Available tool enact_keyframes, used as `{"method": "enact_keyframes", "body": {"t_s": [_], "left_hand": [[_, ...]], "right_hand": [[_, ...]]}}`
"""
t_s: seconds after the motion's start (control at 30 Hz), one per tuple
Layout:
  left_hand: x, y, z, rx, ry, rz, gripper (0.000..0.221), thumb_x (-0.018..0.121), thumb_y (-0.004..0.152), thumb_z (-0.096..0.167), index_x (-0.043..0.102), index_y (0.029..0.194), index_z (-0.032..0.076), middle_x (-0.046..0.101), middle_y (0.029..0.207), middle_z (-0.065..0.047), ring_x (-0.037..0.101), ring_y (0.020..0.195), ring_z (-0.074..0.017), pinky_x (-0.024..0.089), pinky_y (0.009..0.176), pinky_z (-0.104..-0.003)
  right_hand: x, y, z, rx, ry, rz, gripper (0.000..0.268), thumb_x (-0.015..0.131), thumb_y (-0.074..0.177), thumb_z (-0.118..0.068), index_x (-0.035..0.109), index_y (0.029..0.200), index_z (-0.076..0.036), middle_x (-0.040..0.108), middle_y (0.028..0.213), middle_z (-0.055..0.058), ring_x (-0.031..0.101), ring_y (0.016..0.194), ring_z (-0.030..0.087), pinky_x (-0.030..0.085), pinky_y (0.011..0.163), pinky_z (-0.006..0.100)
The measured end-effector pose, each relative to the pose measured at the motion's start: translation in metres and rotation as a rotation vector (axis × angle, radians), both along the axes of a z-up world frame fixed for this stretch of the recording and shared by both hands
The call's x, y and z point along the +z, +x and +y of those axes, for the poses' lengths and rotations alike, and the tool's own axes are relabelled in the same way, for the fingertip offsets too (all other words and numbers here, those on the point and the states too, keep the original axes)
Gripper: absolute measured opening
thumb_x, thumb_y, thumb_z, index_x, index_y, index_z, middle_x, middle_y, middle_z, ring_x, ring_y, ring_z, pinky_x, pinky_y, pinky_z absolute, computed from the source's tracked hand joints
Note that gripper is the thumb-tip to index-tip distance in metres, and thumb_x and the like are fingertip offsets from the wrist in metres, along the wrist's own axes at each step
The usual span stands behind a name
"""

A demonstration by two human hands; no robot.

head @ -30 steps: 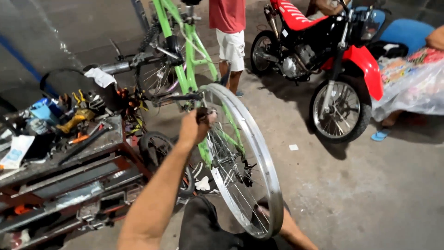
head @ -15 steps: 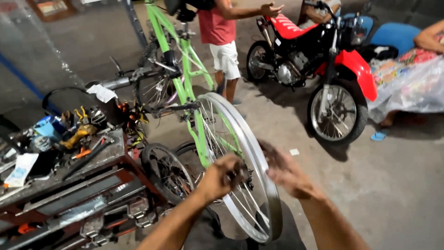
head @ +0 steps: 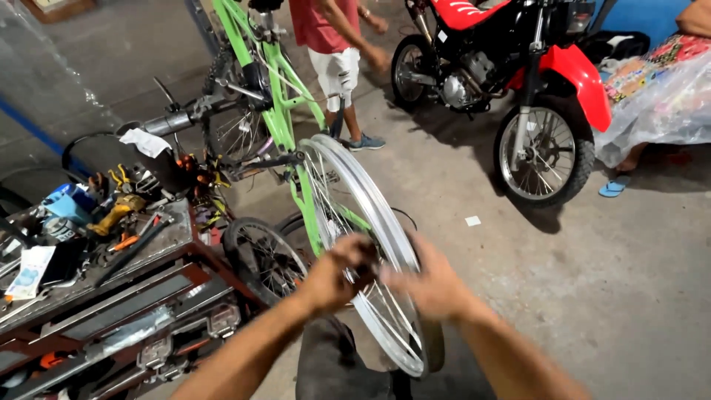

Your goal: Truing a bicycle wheel by spinning it and checking its alignment against the frame

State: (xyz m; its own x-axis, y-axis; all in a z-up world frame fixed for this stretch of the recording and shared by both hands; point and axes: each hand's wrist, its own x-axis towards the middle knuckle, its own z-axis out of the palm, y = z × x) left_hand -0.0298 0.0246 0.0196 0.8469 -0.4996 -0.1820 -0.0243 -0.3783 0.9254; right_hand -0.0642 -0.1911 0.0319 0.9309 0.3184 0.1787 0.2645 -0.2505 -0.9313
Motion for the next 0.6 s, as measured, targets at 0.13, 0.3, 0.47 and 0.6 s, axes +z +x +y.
{"method": "enact_keyframes", "body": {"t_s": [0.13, 0.3, 0.47, 0.6], "left_hand": [[-0.032, 0.045, 0.016, 0.087, -0.344, -0.742, 0.016, 0.082, 0.089, 0.013, 0.075, 0.095, 0.0, 0.073, 0.101, -0.018, 0.07, 0.085, -0.0299, 0.059, 0.069, -0.035], [-0.048, 0.066, 0.015, 0.32, -0.481, -0.557, 0.02, 0.085, 0.091, 0.016, 0.078, 0.096, -0.002, 0.072, 0.109, -0.022, 0.071, 0.094, -0.0306, 0.06, 0.079, -0.041], [-0.033, 0.027, 0.008, 0.521, -0.708, -0.234, 0.023, 0.084, 0.092, 0.018, 0.073, 0.086, -0.002, 0.074, 0.072, -0.017, 0.074, 0.069, -0.0229, 0.056, 0.064, -0.03], [-0.068, 0.035, -0.013, 0.59, -0.948, -0.079, 0.016, 0.076, 0.097, 0.009, 0.072, 0.101, -0.006, 0.076, 0.087, -0.023, 0.078, 0.074, -0.0294, 0.067, 0.067, -0.038]], "right_hand": [[0.04, 0.075, 0.026, -0.117, 0.267, 0.186, 0.078, 0.082, 0.082, -0.035, 0.058, 0.148, -0.002, 0.065, 0.138, 0.023, 0.064, 0.122, 0.033, 0.054, 0.105, 0.045], [0.069, 0.082, 0.046, -0.101, 0.257, 0.248, 0.073, 0.084, 0.08, -0.03, 0.062, 0.145, -0.003, 0.067, 0.135, 0.019, 0.072, 0.11, 0.028, 0.064, 0.094, 0.041], [0.05, 0.071, 0.036, -0.157, 0.128, 0.313, 0.082, 0.082, 0.084, -0.033, 0.05, 0.154, -0.005, 0.071, 0.123, 0.026, 0.076, 0.101, 0.033, 0.067, 0.088, 0.044], [0.019, 0.05, 0.021, -0.106, 0.22, 0.187, 0.042, 0.074, 0.093, -0.021, 0.067, 0.124, 0.006, 0.069, 0.105, 0.023, 0.067, 0.098, 0.029, 0.061, 0.087, 0.045]]}}
